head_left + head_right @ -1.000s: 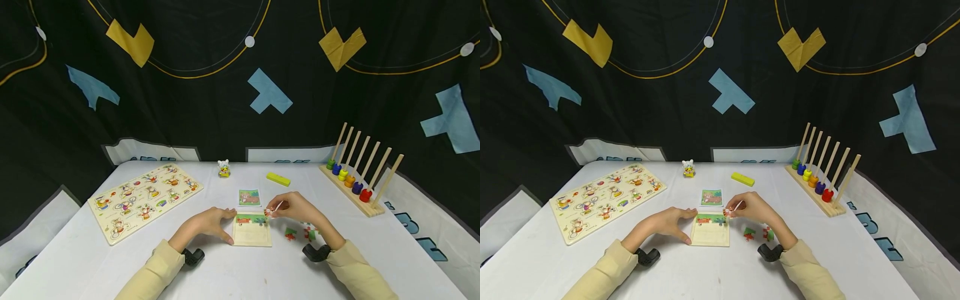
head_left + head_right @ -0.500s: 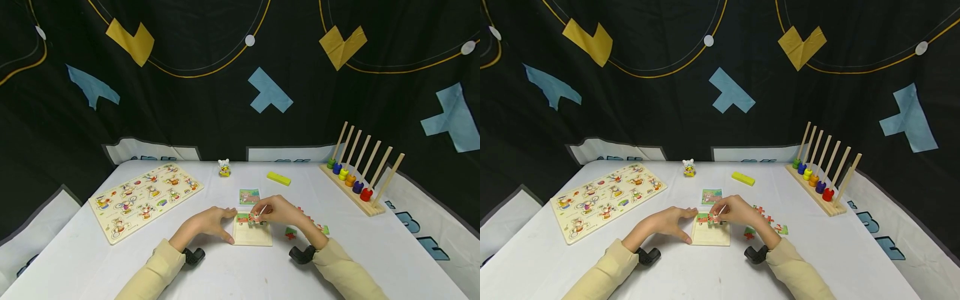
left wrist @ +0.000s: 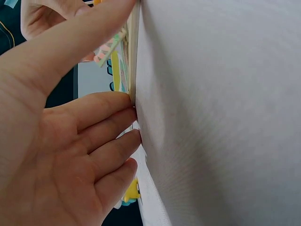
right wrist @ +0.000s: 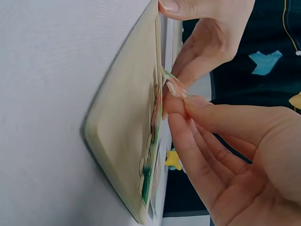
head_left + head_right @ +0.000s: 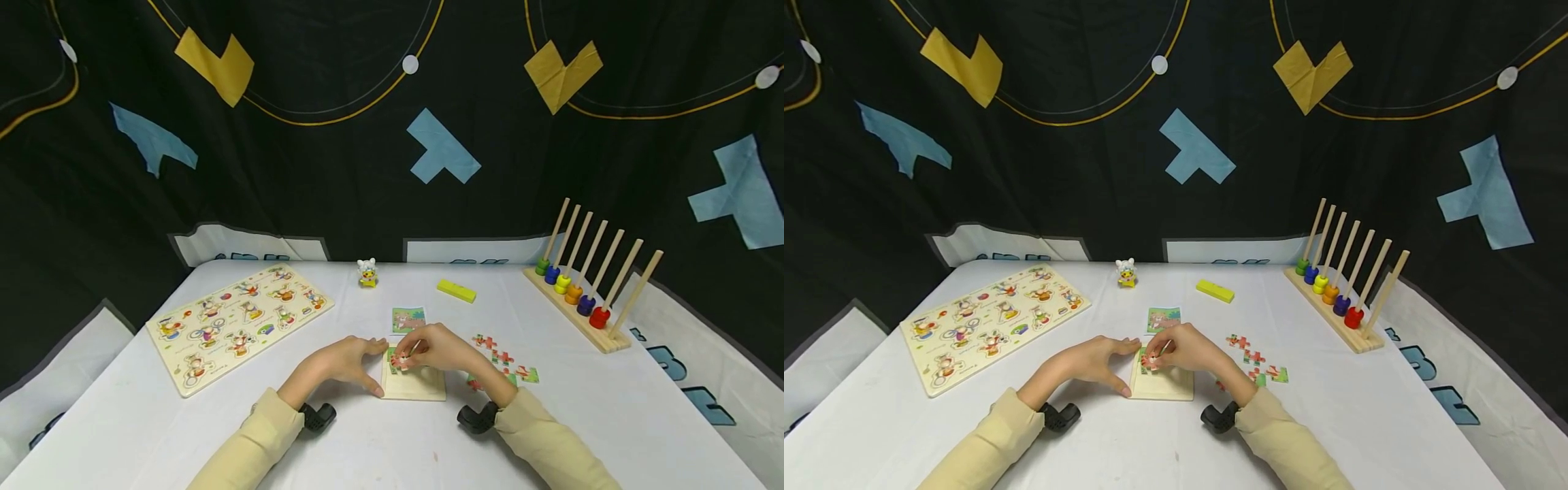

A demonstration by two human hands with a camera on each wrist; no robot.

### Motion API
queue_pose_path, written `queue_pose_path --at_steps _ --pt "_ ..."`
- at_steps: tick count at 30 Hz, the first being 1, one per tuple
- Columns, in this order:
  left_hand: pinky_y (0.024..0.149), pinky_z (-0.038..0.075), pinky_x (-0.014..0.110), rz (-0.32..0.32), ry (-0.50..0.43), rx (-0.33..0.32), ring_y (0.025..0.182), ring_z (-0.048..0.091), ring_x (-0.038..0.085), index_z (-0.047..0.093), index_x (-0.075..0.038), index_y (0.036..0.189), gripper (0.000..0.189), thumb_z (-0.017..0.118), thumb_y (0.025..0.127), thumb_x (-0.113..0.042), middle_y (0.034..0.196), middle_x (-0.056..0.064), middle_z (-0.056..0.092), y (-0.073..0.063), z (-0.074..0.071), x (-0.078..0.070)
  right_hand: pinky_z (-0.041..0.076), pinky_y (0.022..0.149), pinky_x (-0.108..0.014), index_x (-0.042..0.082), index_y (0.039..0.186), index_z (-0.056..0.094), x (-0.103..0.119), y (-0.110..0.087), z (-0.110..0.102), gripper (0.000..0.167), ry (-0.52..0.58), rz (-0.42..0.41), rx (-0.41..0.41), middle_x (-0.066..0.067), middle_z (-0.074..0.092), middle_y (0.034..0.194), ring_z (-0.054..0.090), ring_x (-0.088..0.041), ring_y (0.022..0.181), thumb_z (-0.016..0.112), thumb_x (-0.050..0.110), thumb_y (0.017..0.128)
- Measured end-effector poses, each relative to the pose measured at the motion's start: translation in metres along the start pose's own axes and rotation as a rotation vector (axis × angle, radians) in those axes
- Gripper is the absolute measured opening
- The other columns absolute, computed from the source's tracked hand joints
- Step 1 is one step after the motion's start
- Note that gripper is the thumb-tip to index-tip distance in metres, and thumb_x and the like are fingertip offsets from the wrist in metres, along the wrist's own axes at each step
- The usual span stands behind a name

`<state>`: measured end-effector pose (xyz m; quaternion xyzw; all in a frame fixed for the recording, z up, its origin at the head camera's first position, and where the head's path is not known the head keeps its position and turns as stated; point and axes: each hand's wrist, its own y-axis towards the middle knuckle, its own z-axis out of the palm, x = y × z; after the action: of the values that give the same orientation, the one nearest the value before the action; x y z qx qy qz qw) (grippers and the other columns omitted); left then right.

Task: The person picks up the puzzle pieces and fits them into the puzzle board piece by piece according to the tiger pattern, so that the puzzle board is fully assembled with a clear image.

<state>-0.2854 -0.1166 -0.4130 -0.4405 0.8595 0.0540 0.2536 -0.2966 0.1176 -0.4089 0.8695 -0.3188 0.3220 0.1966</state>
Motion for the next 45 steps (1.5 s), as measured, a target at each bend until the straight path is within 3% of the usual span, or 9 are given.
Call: queue_pose_path --at_steps 13,29,35,41,45 --pt "0.112 0.031 0.046 0.000 0.001 0.000 0.137 0.036 0.031 0.048 -0.004 0.141 0.093 0.087 0.066 -0.043 0.148 0.009 0.041 0.000 -0.001 0.000 0.052 0.065 -0.020 0.004 0.104 0.072 0.006 -0.001 0.007 0.019 -0.106 0.045 0.024 0.002 0.067 0.084 0.062 -0.009 0.073 0.072 0.006 0.086" --pt "0.112 0.030 0.045 0.013 -0.016 0.000 0.137 0.036 0.031 0.048 -0.002 0.140 0.092 0.087 0.066 -0.041 0.148 0.011 0.042 0.000 0.000 0.000 0.052 0.062 -0.020 0.002 0.103 0.072 0.011 -0.002 0.008 0.021 -0.115 0.068 0.036 -0.001 0.068 0.083 0.063 -0.011 0.072 0.074 0.003 0.082" --pt "0.112 0.031 0.045 0.017 -0.015 -0.004 0.137 0.036 0.031 0.049 -0.002 0.140 0.092 0.087 0.066 -0.041 0.147 0.011 0.043 0.000 0.001 0.001 0.050 0.060 -0.019 0.004 0.098 0.072 0.008 0.000 0.010 0.019 -0.134 0.049 0.032 0.001 0.067 0.081 0.058 -0.007 0.067 0.077 0.005 0.081" --pt "0.112 0.031 0.044 0.018 -0.008 -0.006 0.137 0.037 0.030 0.049 -0.002 0.140 0.092 0.087 0.066 -0.041 0.147 0.011 0.043 0.000 0.000 0.001 0.050 0.065 -0.020 0.008 0.098 0.073 0.007 0.002 0.011 0.019 -0.168 0.015 0.034 -0.001 0.070 0.092 0.060 -0.008 0.075 0.078 0.007 0.080" --pt "0.112 0.031 0.045 0.012 -0.006 -0.003 0.137 0.037 0.031 0.049 -0.002 0.140 0.092 0.087 0.066 -0.042 0.147 0.011 0.043 0.000 -0.001 0.000 0.050 0.066 -0.019 0.009 0.097 0.074 0.007 0.002 0.012 0.017 -0.187 0.007 0.031 0.000 0.069 0.091 0.060 -0.009 0.077 0.078 0.007 0.080"
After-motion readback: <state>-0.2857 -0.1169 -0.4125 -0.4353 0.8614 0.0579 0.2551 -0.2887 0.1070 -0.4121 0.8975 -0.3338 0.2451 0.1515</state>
